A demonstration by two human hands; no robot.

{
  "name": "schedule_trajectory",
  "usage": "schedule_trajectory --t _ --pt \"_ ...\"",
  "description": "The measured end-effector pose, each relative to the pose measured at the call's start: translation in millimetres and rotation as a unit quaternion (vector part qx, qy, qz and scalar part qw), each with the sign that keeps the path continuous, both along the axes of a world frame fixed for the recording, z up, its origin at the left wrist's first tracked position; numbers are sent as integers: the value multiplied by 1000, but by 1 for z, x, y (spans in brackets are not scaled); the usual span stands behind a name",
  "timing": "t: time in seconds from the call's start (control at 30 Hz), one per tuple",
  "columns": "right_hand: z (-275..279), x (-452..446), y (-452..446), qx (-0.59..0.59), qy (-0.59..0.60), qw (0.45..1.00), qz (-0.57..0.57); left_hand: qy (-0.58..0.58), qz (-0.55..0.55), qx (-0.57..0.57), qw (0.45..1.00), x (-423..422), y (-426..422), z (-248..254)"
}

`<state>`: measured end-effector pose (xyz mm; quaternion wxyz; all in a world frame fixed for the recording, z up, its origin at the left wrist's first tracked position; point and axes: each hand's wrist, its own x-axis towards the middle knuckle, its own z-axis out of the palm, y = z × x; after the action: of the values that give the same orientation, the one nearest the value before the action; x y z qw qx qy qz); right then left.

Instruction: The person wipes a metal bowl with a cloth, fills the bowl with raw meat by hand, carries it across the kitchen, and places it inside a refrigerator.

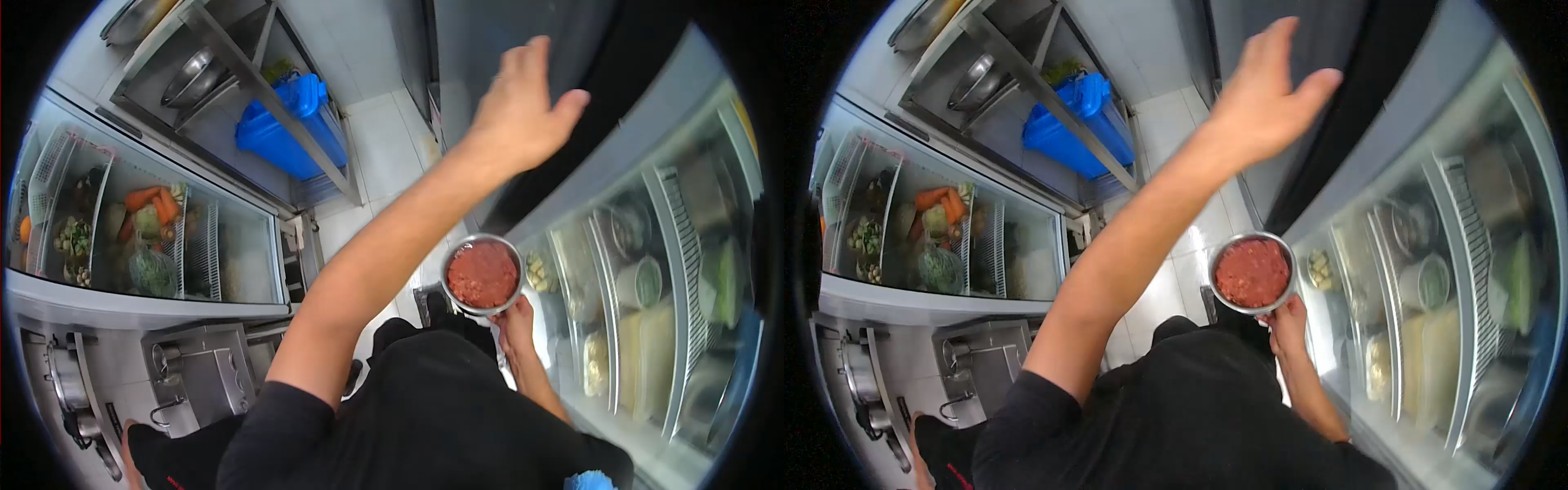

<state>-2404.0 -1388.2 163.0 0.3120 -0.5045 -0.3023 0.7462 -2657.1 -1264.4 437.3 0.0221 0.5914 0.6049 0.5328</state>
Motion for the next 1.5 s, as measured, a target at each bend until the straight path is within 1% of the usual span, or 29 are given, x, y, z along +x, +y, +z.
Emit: schedule_trajectory --t 0.03,0.1,0.2,0.3,0.33,0.43,0.47,0.57,0.67,0.7,0.73,0.77,0.8,0.83,0.87,0.9,0.93,0.97,1.03,1.07,1.13,1.17,1.2,1.23,1.27,1.33,1.4,1.43,1.5 --pt "4 -9 3 4 6 1000 -27 0 9 20 1000 -2 17 11" --pt "-2 -14 11 29 10 998 -49 5 43 10 999 -10 37 34" --pt "4 -27 10 52 4 992 -118 -47 41 145 987 -37 73 39" --pt "-8 -34 0 81 27 977 -193 -91 -31 161 982 -53 96 47" --pt "-5 -41 -5 80 24 971 -224 -75 -30 174 981 -53 99 46" --pt "10 -69 -17 74 -11 941 -330 -86 -115 164 976 -63 106 48" --pt "-3 -69 -21 84 -18 933 -348 -93 -141 171 971 -68 107 46" --pt "-13 -80 -33 82 -29 916 -391 -100 -178 141 969 -78 105 46" --pt "-40 -75 -46 87 -2 908 -410 -122 -206 136 961 -85 105 45" --pt "-45 -75 -49 86 6 898 -431 -114 -193 155 962 -96 100 47" --pt "-16 -111 -51 84 14 880 -467 -106 -195 170 960 -111 83 46" --pt "-4 -125 -50 90 28 895 -436 -106 -213 175 955 -137 67 47" --pt "10 -149 -52 133 46 891 -431 -83 -201 172 961 -157 54 46" --pt "10 -158 -52 113 50 883 -454 -114 -212 156 958 -174 43 43" --pt "19 -171 -52 109 58 876 -466 -116 -198 148 962 -191 28 43" --pt "21 -180 -53 102 25 870 -482 -153 -227 179 945 -212 22 34" --pt "24 -188 -54 90 27 867 -489 -170 -235 159 944 -243 14 25" --pt "42 -207 -53 85 9 859 -506 -214 -266 168 925 -271 1 25" --pt "42 -226 -54 102 33 854 -509 -336 -218 231 887 -336 6 -6" --pt "44 -236 -53 101 32 852 -513 -142 -100 254 951 -378 1 -14" --pt "45 -233 -45 86 30 855 -510 -67 -52 272 959 -402 1 -7" --pt "45 -239 -44 80 26 861 -501 -201 -126 276 932 -416 -4 5" --pt "45 -244 -42 75 21 868 -490 -23 -67 277 958 -436 -5 9" --pt "47 -249 -40 73 14 875 -479 144 4 298 944 -456 -7 12" --pt "50 -254 -37 64 11 880 -471 19 -60 268 962 -464 -8 11" --pt "59 -264 -32 53 3 887 -459 -159 -134 231 950 -476 -7 9" --pt "54 -268 -26 53 10 895 -443 -258 -165 226 925 -485 -1 9" --pt "65 -276 -24 58 16 897 -438 -304 -182 220 909 -487 -1 9" --pt "77 -284 -15 41 19 905 -423 -341 -162 205 903 -480 -4 13"
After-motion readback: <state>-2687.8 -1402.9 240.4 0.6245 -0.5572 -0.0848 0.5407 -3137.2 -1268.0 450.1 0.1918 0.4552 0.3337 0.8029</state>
